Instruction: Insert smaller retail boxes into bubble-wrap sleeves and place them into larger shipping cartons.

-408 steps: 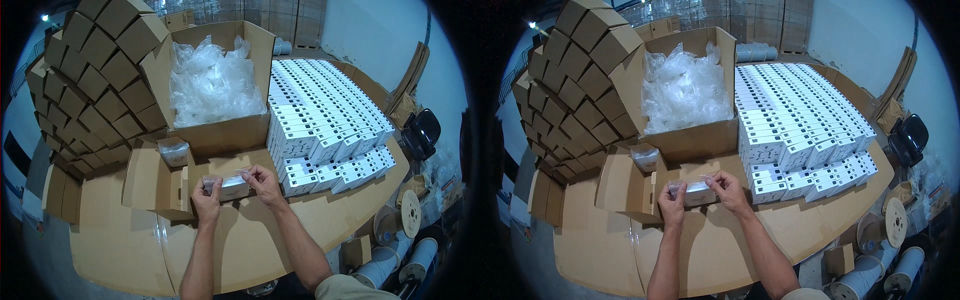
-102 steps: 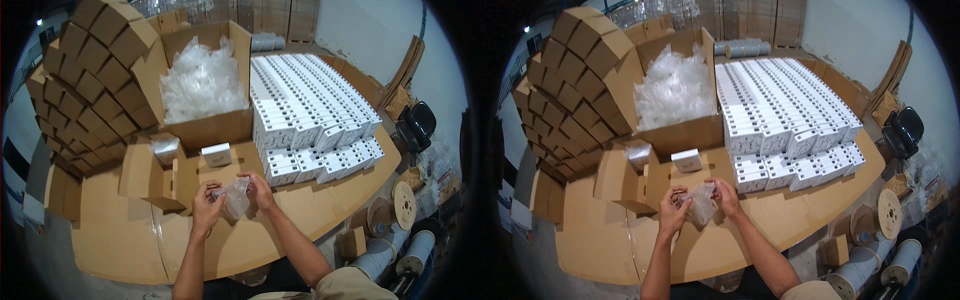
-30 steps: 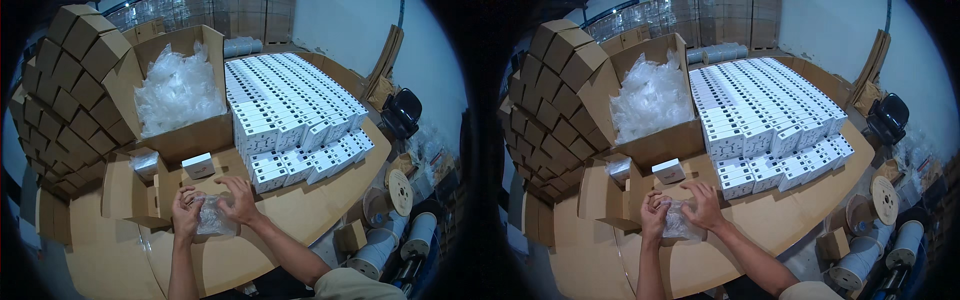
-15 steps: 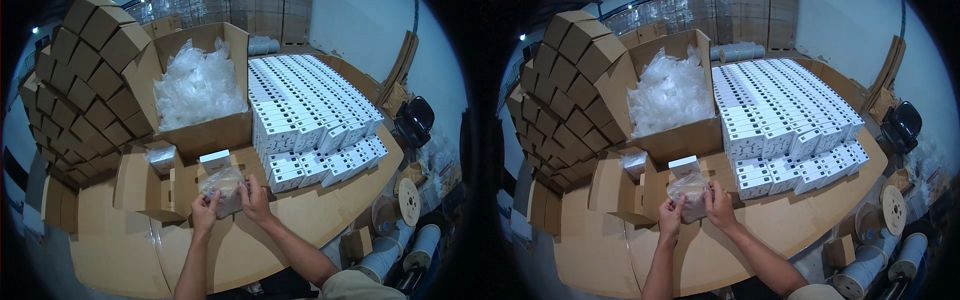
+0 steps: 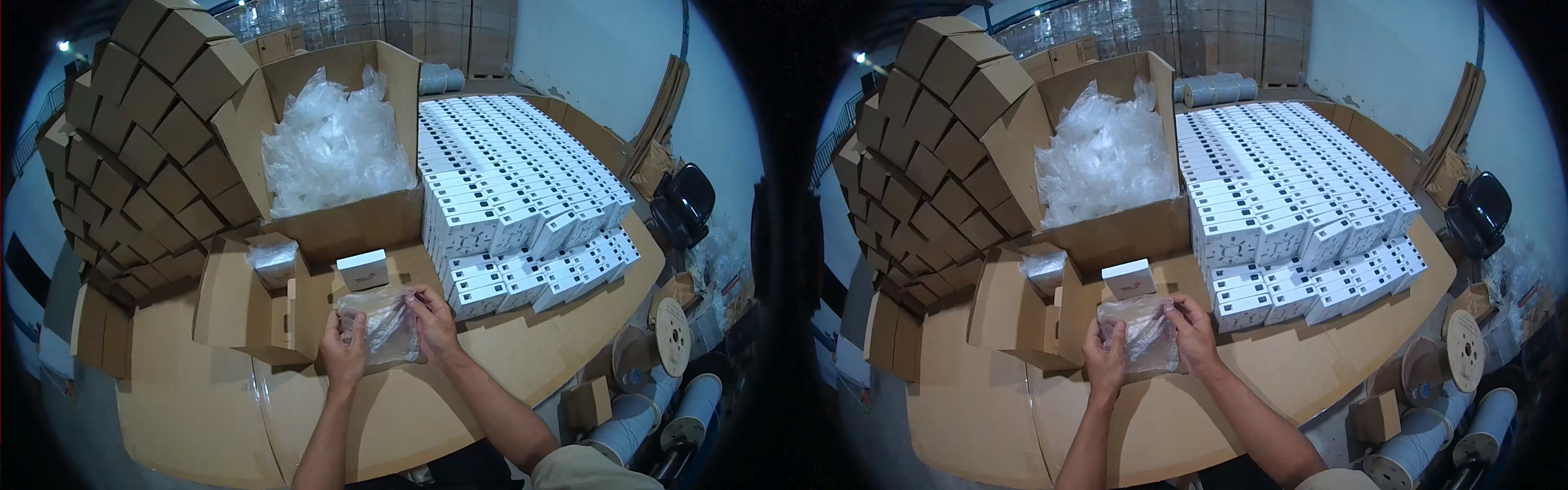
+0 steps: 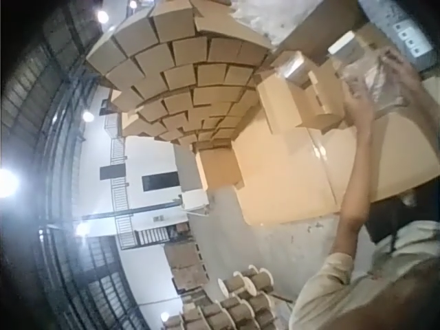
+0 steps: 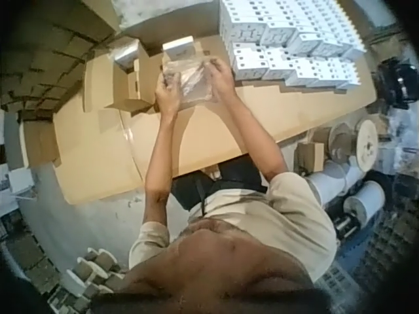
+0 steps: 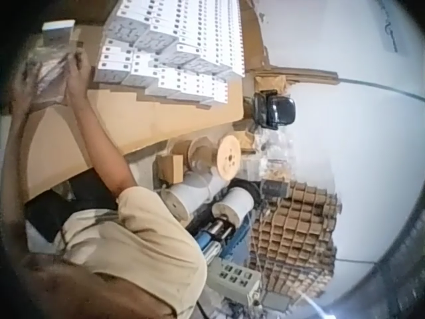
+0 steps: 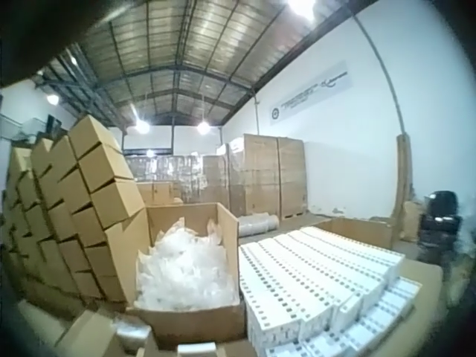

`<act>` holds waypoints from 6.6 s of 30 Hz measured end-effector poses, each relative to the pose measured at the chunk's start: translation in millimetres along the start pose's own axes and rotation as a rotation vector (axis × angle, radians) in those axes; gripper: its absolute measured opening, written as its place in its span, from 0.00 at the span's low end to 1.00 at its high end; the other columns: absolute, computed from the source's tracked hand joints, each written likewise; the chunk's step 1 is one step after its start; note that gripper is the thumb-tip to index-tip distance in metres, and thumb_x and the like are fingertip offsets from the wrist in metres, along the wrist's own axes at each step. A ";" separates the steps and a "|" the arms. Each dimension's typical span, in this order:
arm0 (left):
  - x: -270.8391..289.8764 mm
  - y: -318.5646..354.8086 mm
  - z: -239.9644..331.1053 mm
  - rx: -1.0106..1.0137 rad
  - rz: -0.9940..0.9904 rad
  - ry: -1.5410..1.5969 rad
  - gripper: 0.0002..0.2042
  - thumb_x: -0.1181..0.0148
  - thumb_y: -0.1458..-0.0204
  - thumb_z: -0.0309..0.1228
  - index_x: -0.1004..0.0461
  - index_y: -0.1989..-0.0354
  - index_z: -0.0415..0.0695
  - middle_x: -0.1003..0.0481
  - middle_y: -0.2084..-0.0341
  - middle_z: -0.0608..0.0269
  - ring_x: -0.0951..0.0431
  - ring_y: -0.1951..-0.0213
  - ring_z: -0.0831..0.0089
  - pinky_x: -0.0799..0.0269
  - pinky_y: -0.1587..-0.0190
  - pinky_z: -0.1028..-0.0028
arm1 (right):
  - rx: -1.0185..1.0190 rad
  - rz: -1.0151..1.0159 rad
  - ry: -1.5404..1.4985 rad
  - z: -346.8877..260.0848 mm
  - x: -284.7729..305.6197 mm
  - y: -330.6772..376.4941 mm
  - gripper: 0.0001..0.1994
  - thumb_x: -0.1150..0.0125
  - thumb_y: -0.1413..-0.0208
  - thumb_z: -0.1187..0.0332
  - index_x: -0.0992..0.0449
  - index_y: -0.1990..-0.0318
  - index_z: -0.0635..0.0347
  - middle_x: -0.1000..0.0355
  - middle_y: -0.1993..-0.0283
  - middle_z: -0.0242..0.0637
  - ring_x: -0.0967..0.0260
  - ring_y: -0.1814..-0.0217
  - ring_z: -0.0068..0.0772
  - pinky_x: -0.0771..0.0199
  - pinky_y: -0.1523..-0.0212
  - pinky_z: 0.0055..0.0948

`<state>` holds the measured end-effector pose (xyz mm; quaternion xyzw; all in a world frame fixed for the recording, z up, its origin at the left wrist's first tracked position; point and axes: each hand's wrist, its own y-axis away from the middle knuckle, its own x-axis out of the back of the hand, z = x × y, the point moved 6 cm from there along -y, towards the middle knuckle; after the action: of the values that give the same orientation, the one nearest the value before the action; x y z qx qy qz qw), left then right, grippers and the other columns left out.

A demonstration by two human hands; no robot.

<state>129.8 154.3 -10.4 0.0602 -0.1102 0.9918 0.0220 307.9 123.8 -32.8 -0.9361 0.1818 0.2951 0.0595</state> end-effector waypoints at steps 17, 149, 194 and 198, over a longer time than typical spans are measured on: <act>-0.4 -1.4 -0.8 0.034 -0.003 0.058 0.13 0.42 0.36 0.38 0.27 0.61 0.38 0.26 0.71 0.66 0.28 0.68 0.79 0.29 0.62 0.75 | 0.096 0.039 0.540 -4.4 -5.2 10.3 0.14 0.49 0.29 0.61 0.25 0.61 0.62 0.29 0.73 0.30 0.36 0.73 0.21 0.32 0.69 0.27; 14.5 -12.4 -29.0 0.294 -0.246 0.106 0.32 0.19 0.64 0.26 0.27 0.48 0.38 0.22 0.54 0.57 0.21 0.52 0.68 0.24 0.48 0.68 | 0.224 -0.195 0.405 -1.3 -23.6 -66.0 0.20 0.47 0.40 0.86 0.28 0.41 0.64 0.28 0.43 0.36 0.29 0.42 0.25 0.30 0.40 0.24; 9.0 -11.3 -29.1 0.302 -0.344 0.072 0.28 0.19 0.62 0.29 0.24 0.50 0.38 0.20 0.58 0.60 0.21 0.56 0.71 0.24 0.51 0.69 | 0.386 -0.007 0.267 -33.7 -16.8 -49.6 0.10 0.38 0.44 0.80 0.31 0.58 0.61 0.30 0.62 0.30 0.31 0.60 0.18 0.30 0.58 0.20; 6.2 -9.7 -23.1 0.323 -0.341 0.107 0.26 0.20 0.61 0.29 0.23 0.52 0.38 0.19 0.60 0.61 0.20 0.58 0.72 0.24 0.52 0.70 | 0.359 0.009 0.224 -26.6 -8.3 -55.0 0.09 0.37 0.45 0.79 0.31 0.60 0.60 0.31 0.65 0.28 0.32 0.64 0.17 0.32 0.62 0.19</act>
<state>121.6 169.1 -29.9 0.0281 0.0631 0.9803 0.1848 336.4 171.5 -6.0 -0.9366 0.2411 0.1526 0.2032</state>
